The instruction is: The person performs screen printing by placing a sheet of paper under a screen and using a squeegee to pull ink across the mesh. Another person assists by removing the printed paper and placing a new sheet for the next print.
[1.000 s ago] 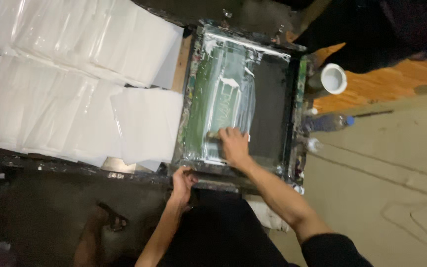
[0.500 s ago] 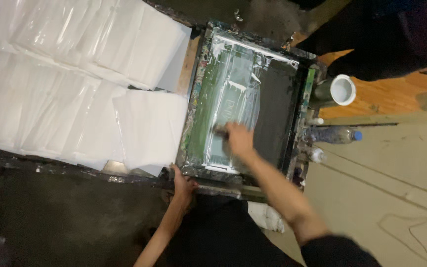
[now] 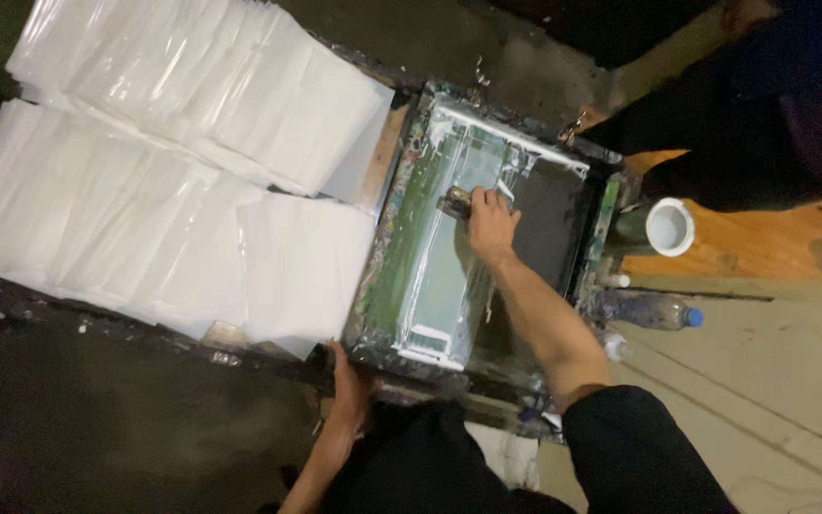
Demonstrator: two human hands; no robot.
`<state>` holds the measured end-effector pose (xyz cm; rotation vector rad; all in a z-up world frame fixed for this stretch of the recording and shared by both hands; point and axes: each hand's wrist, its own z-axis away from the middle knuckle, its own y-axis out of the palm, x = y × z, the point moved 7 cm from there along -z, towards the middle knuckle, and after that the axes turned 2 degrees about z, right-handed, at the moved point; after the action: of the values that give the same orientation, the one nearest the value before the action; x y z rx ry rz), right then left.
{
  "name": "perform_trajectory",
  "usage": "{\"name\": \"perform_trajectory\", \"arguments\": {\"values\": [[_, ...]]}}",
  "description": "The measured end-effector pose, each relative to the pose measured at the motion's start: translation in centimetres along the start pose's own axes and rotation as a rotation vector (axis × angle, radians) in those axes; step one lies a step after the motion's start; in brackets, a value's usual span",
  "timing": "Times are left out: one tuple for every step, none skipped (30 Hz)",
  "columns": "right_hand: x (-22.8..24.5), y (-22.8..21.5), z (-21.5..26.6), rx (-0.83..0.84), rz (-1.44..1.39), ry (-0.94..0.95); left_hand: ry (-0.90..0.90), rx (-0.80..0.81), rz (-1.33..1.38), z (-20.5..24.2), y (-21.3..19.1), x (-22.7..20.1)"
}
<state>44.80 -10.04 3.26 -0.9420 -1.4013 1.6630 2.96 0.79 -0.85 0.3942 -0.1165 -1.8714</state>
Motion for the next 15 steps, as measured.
{"name": "perform_trajectory", "arguments": {"values": [[0.7,0.0,1.6,0.006,-0.005,-0.001,-0.001,-0.007,-0.002,-0.3,-0.3,0.0],[1.4,0.6,3.4,0.105,0.039,-0.017,0.034,0.079,0.045,-0.7,0.1,-0.2],[2.0,1.2,5.3,0.205,0.083,-0.033,0.069,0.166,0.091,-1.0,0.4,-0.4],[3.1,0.1,9.6,0.216,0.078,-0.017,0.056,0.162,0.076,-1.4,-0.2,0.2],[4.7,-0.8,14.1,0.282,0.039,-0.078,0.01,0.078,0.075,-1.6,-1.2,1.1],[6.5,-2.1,17.2,0.321,-0.002,-0.139,-0.018,0.01,0.073,-2.6,-1.3,0.9],[5.6,-4.0,18.9,0.308,-0.008,-0.123,-0.011,0.023,0.056,-1.0,0.0,0.5],[5.4,-6.1,21.7,0.208,-0.014,-0.146,0.04,0.071,0.174,1.1,0.4,0.1],[5.2,-8.2,24.7,0.108,-0.019,-0.168,0.09,0.122,0.291,3.4,0.8,-0.2],[4.2,-11.2,25.7,0.098,-0.036,-0.139,0.094,0.13,0.257,6.7,2.1,-1.6],[3.1,-15.5,26.7,-0.082,-0.001,-0.112,0.223,0.346,0.23,10.6,4.9,-3.8],[1.9,-19.6,28.1,-0.258,0.042,-0.079,0.334,0.567,0.2,14.8,7.8,-5.5],[1.3,-22.6,27.2,-0.263,0.033,-0.046,0.326,0.578,0.167,14.9,9.3,-6.7],[0.6,-27.4,27.2,-0.531,-0.066,-0.077,0.481,0.812,0.089,16.5,11.9,-8.1],[-0.2,-31.9,27.7,-0.804,-0.158,-0.112,0.633,1.051,0.01,18.4,14.4,-9.1]]}}
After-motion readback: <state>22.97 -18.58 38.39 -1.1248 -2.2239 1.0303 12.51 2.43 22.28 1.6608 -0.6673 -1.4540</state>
